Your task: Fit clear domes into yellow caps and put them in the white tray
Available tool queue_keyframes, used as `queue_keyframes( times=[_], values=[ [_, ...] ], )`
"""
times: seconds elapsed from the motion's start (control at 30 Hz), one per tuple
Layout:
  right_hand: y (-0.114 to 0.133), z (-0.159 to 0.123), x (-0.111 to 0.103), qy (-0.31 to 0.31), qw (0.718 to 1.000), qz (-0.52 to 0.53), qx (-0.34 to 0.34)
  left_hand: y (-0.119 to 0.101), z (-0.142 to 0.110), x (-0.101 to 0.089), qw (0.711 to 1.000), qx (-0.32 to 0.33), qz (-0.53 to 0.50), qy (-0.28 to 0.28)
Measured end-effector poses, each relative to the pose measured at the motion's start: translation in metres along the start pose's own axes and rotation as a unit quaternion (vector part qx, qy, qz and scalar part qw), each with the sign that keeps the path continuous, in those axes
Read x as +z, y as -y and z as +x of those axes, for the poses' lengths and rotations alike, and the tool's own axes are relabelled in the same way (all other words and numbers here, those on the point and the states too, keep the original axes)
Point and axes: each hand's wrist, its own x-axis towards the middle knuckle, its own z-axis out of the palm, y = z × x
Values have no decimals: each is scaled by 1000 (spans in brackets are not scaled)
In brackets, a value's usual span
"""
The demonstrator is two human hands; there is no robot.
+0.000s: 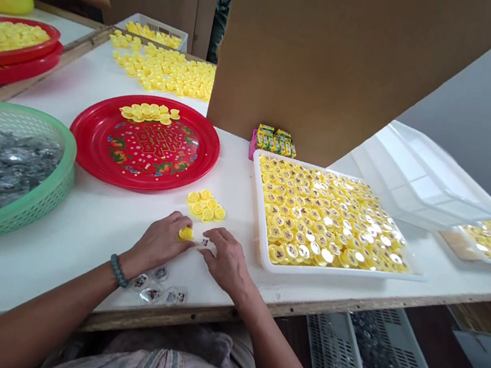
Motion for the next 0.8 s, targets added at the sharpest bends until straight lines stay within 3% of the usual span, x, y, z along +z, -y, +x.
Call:
queue_keyframes(
  times=[0.23,0.37,0.47,0.63,0.8],
  values=[
    [-5,-12,-7,11,1000,14,-18,11,0,0,987,118,-103,36],
    [-6,-10,-10,27,999,37,-28,17,-9,-4,983,61,-171,19],
    [-5,-5,-10,28,998,46,-42,16,-11,-3,987,12,-157,-7],
    [-1,5,-8,20,997,36,-62,14,-4,4,991,39,-128,-7],
    [-3,13,-9,37,996,32,-70,24,0,2,982,34,-185,18]
  ],
)
